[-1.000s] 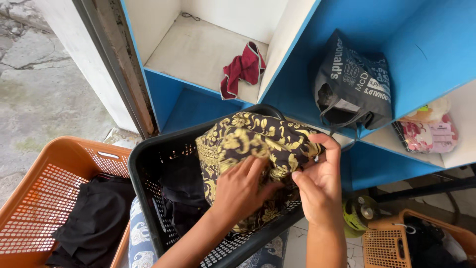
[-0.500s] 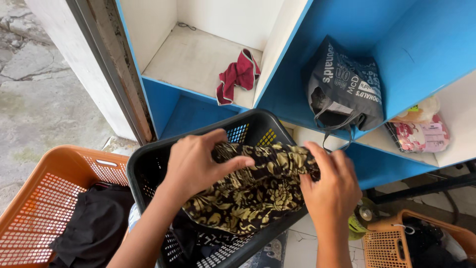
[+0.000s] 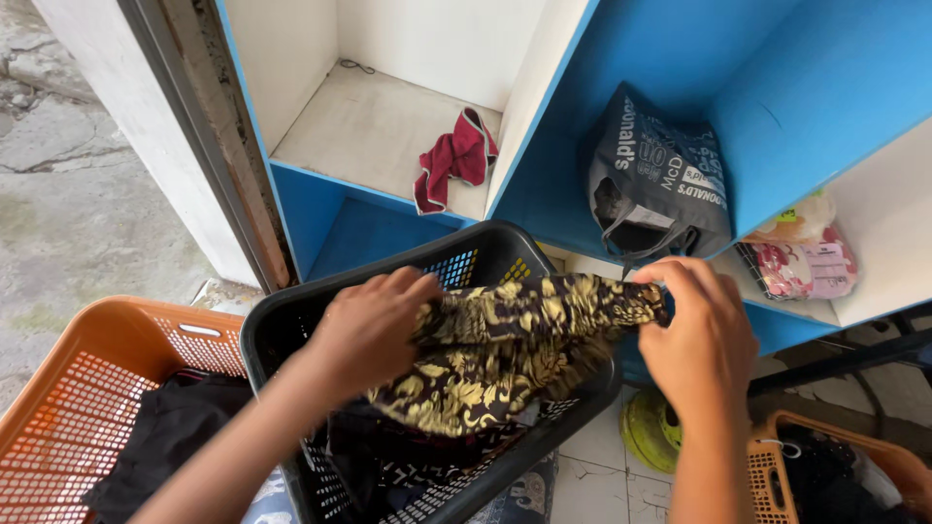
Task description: The person folds two patterned garments by hand. They unfold, align, and fold each item into a compact rectangle, then place the finished pieces into an orange basket.
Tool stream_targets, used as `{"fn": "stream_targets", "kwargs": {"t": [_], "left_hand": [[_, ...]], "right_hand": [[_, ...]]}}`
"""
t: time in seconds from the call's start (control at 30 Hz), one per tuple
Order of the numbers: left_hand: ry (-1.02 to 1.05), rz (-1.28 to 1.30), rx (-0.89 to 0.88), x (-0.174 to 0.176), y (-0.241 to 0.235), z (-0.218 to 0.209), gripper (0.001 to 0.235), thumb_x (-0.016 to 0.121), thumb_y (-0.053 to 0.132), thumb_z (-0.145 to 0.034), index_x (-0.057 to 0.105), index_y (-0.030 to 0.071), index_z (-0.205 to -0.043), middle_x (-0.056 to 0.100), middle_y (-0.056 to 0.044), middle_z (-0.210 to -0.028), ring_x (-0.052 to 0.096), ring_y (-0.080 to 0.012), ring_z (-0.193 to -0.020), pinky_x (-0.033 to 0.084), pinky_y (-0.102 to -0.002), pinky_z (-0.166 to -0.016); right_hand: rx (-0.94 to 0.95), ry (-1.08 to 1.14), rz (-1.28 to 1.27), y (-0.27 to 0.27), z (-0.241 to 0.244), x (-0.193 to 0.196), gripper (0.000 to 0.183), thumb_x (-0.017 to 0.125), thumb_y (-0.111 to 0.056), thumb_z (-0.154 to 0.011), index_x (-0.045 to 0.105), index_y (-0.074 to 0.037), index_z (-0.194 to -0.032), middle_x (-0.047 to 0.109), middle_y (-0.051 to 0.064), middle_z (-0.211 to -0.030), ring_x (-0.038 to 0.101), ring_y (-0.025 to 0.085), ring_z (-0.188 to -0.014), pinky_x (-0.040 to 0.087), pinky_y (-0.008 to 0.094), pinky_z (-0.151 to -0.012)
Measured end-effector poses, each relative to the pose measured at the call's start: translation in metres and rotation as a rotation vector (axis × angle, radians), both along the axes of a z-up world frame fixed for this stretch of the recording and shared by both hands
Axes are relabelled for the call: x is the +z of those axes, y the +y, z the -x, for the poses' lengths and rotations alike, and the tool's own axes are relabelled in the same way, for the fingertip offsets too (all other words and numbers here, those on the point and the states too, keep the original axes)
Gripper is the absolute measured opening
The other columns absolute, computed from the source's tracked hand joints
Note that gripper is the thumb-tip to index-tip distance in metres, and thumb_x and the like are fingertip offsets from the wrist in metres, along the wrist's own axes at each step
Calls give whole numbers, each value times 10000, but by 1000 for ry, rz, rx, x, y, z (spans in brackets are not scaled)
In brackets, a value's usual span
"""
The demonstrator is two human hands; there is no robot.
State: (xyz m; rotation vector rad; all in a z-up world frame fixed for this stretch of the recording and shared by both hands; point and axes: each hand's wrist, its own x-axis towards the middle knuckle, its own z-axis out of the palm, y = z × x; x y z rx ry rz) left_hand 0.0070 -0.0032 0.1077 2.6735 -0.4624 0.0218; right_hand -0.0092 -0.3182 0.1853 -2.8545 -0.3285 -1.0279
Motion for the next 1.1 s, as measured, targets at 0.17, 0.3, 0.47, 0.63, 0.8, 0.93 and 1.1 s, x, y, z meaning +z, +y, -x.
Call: {"fn": "stream_targets", "kwargs": {"t": [0.17,0.3,0.47,0.63,0.8,0.93,1.1], "left_hand": [[420,-489,182,38,25,-74,767,809,454,-824,489,87,-1417,578,-165,-1397,597,-333,-1265,510,-465,-998],[120,-107,435,94,11,-128,1003,666,735,-836,327,26,-1459,697,-218,-1121,646,-379,-1086,503,-498,-936],[-870,355,205,114,-12,-78,576,709,77,-826,464,13,-1343,554,-270,-1294,607,-480,-1127,496,-548,-956],[-748,-42,44,47,-12,-27,580,671,-3,-686,633,154,-1243,448,-134,-1443,334,-423,-1449,269,-767,-1129],[191,-171,-237,-32,8,7,821,638,-56,-667,505,250,-1418,216,-138,-1607,111,-460,-1517,188,-749,-1042],[556,-41,-519,-74,26,42,664,517,-60,-747,559,195,-1358,693,-121,-1123,649,-308,-1081,477,-557,-950],[1060,-107,-664,-121,31,80,474,454,112,-943,554,127,-1406,688,-165,-1118,686,-319,-1010,552,-464,-898]], "right_hand": [[-253,929,137,-10,-76,-27,266,689,-133,-842,687,-245,-1084,795,39,-803,745,253,-904,554,418,-802],[-125,431,-153,-1,-120,16,371,768,-73,-802,663,-172,-1144,728,136,-858,723,333,-907,534,470,-802],[260,-493,-191,-30,-54,58,517,682,184,-889,533,-26,-1337,547,147,-1427,540,303,-1381,432,397,-1200],[183,-81,16,-35,-11,-11,502,581,175,-688,653,-44,-1133,612,187,-1393,544,400,-1382,423,484,-1175],[619,901,26,-29,7,-92,659,654,161,-590,723,-106,-1188,595,156,-1505,341,443,-1476,350,547,-1108],[559,1399,-181,-37,31,-119,596,602,48,-739,634,-187,-1286,715,60,-1341,621,250,-1316,495,399,-1080],[363,1765,25,-58,61,-136,374,627,-252,-957,656,-197,-1326,725,110,-1135,697,233,-1119,521,329,-1010]]}}
